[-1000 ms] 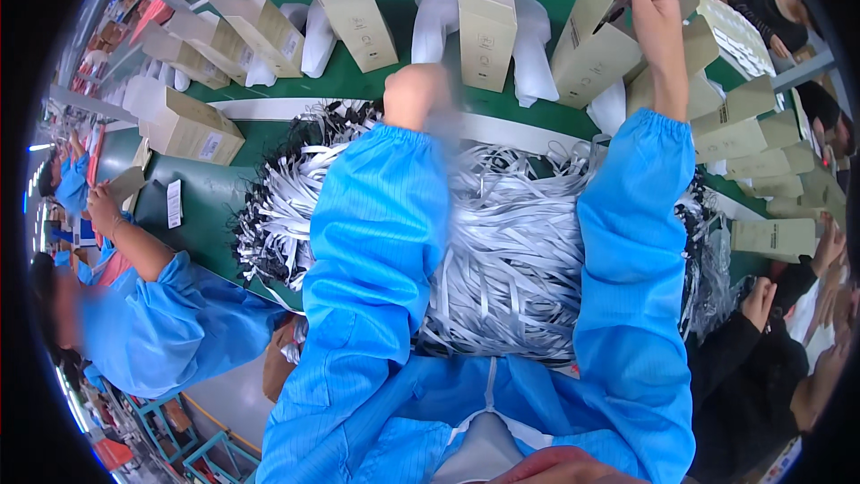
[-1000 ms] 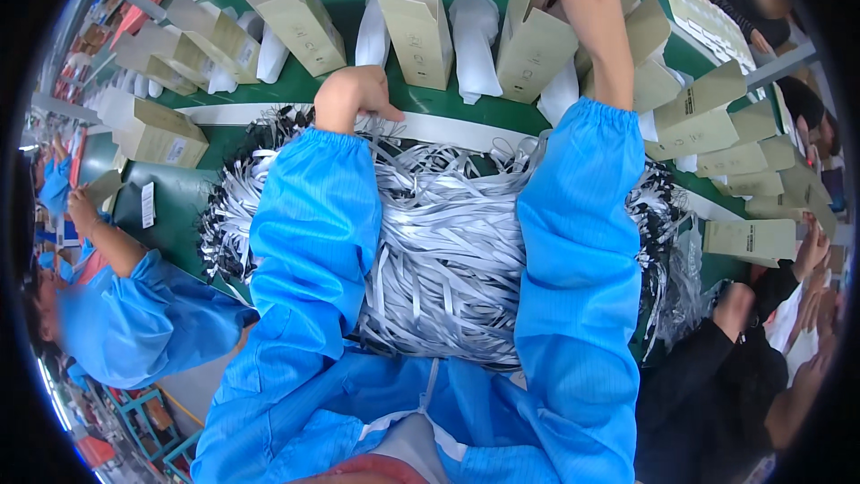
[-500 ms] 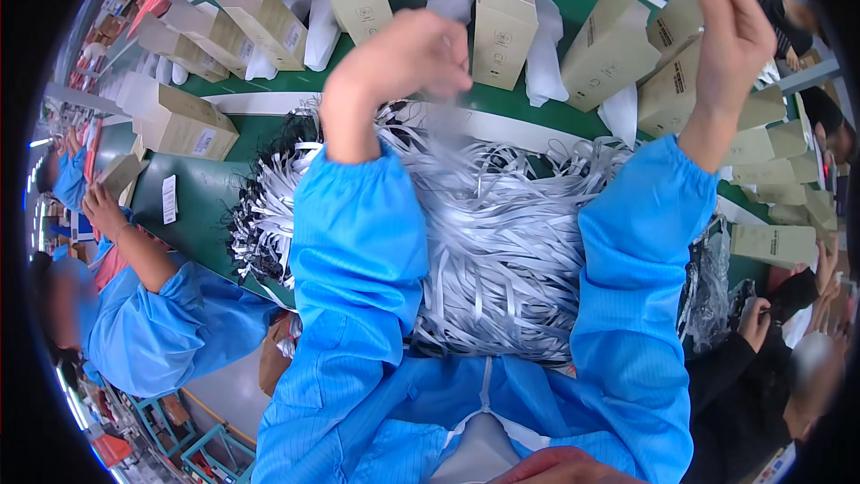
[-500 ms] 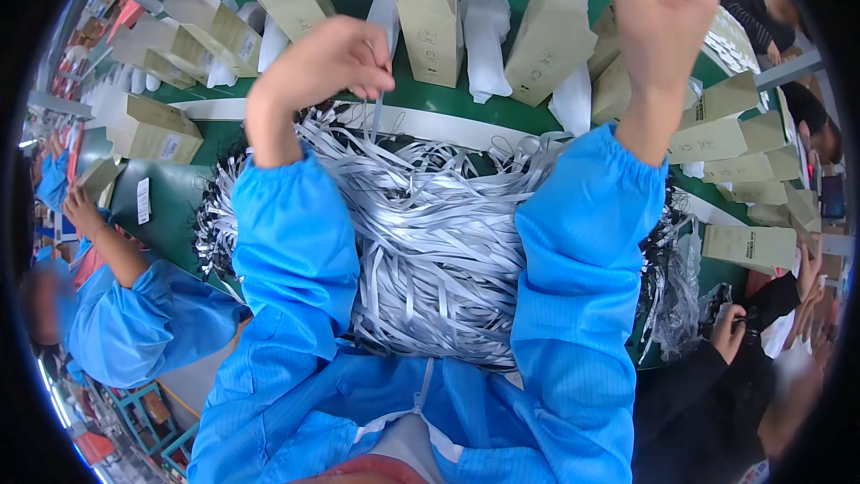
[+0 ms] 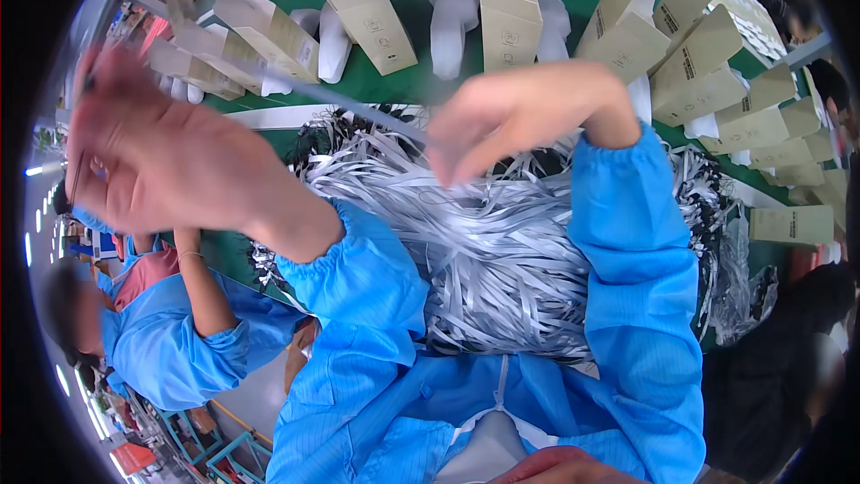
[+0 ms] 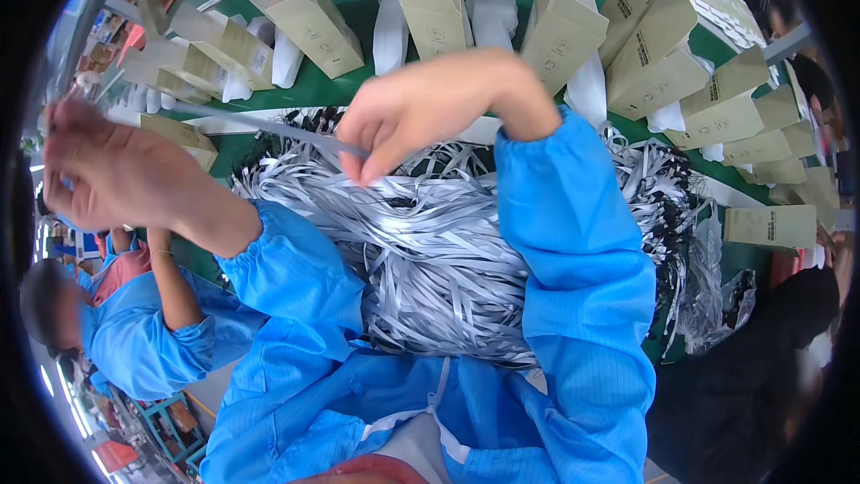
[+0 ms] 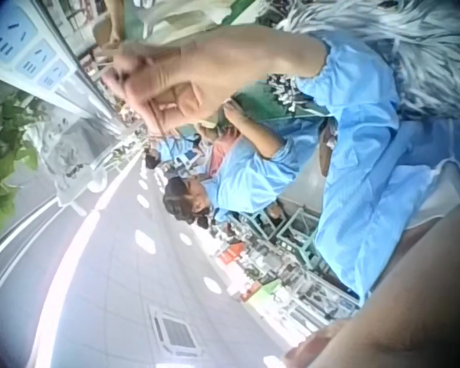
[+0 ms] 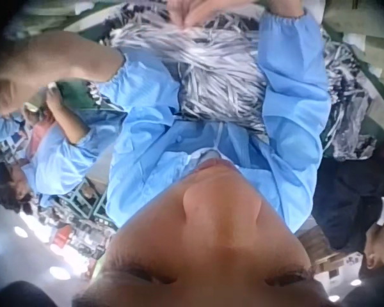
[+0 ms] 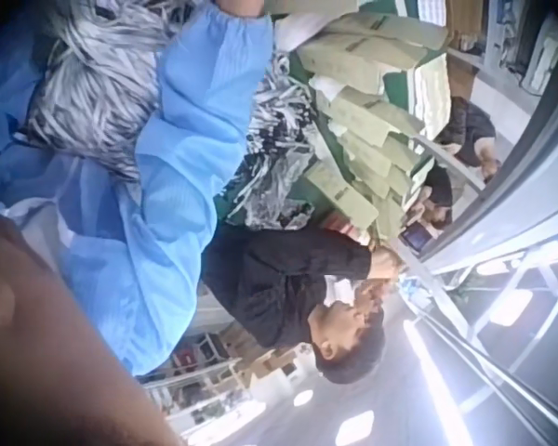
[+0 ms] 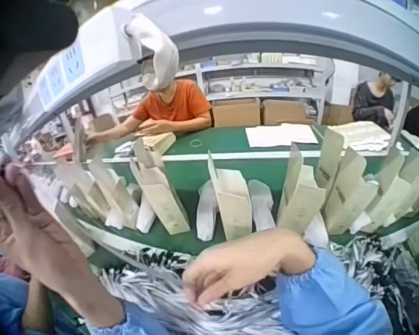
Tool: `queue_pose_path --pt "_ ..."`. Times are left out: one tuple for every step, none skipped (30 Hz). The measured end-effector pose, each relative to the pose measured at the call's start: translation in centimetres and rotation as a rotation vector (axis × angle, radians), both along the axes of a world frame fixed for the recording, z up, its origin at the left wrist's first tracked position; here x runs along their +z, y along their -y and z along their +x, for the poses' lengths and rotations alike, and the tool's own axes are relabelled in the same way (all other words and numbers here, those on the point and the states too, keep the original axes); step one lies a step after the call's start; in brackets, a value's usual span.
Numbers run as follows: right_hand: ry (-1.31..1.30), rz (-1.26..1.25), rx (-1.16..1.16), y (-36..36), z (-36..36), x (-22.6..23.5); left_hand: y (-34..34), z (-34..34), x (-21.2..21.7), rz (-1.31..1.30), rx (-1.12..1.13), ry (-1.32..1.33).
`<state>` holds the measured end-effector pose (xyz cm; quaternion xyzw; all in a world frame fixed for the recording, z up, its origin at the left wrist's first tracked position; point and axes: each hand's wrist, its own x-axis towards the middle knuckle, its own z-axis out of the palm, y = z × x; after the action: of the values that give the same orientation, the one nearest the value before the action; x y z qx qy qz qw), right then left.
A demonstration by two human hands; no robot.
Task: Bundling electronic cables and placing them into cardboard boxes on an assembly line.
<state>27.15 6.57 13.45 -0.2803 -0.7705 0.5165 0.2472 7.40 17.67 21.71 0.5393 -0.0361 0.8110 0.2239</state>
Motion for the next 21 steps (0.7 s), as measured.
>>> queue_pose_path --pt "0.027 -0.013 -0.062 0.7 1.2 0.5 -0.2 -1.0 0.4 -0.017 -0.006 0.082" --pt "0.050 -0.019 -0.167 1.5 2.3 1.1 -0.5 -1.9 0.6 -0.087 0.002 0.233" --pt "0.035 -0.013 -0.254 2.6 3.5 1.8 -1.0 -2.6 0.5 -0.041 -0.013 0.160" --pt "0.016 -0.002 -0.384 3.8 4.5 2.4 -1.7 -3.2 0.2 -0.051 -0.012 0.154" --pt "-0.045 0.039 -0.494 4.9 5.2 2.9 -2.2 -3.7 -0.1 -0.015 -0.023 0.145" --pt "-0.051 0.141 -0.694 5.6 6.0 3.4 -3.3 -3.5 -0.7 -0.116 -0.019 0.043" --pt "-0.039 0.290 -0.885 6.3 6.4 3.9 -3.7 -3.5 -1.1 -0.148 -0.026 -0.048" --pt "-0.285 0.304 -1.032 7.2 6.8 4.5 -4.1 -3.4 -1.4 -0.163 -0.065 -0.151" --pt "-0.420 0.410 -1.192 7.5 7.2 5.1 -4.1 -3.1 -1.8 -0.195 -0.046 -0.195" --pt "-0.541 0.527 -1.350 8.3 7.4 5.6 -4.1 -2.6 -1.9 -0.178 -0.082 -0.207" --pt "-0.596 0.753 -1.502 8.7 7.7 6.2 -3.8 -2.2 -2.0 -0.131 -0.128 -0.240" --pt "-0.592 0.736 -1.298 9.7 7.7 6.7 -3.4 -1.7 -2.0 -0.096 -0.192 -0.255" --pt "-0.583 0.716 -1.096 10.5 7.8 7.3 -3.0 -1.4 -1.8 -0.017 -0.345 -0.275" --pt "-0.536 0.684 -1.276 11.6 7.6 7.3 -2.5 -1.3 -1.6 0.018 -0.371 -0.231" --pt "-0.546 0.658 -1.512 12.6 7.5 7.6 -2.2 -1.4 -1.3 0.034 -0.394 -0.168" --pt "-0.441 0.558 -1.612 13.4 7.1 7.3 -1.9 -1.6 -1.2 -0.010 -0.447 -0.103" --pt "-0.224 0.259 -1.378 14.2 6.9 7.4 -1.9 -2.0 -0.9 -0.084 -0.511 0.077" --pt "-0.100 0.138 -1.156 14.6 6.6 6.8 -1.9 -2.8 -0.8 -0.104 -0.549 0.084" --pt "0.072 0.061 -1.088 15.0 6.6 6.7 -2.0 -3.8 -0.5 -0.168 -0.667 0.140" --pt "0.158 0.150 -1.051 14.9 6.6 6.1 -2.5 -4.2 -0.6 -0.246 -0.544 0.248" --pt "0.207 0.227 -0.974 14.8 7.0 6.0 -2.9 -4.7 -0.6 -0.280 -0.399 0.251"
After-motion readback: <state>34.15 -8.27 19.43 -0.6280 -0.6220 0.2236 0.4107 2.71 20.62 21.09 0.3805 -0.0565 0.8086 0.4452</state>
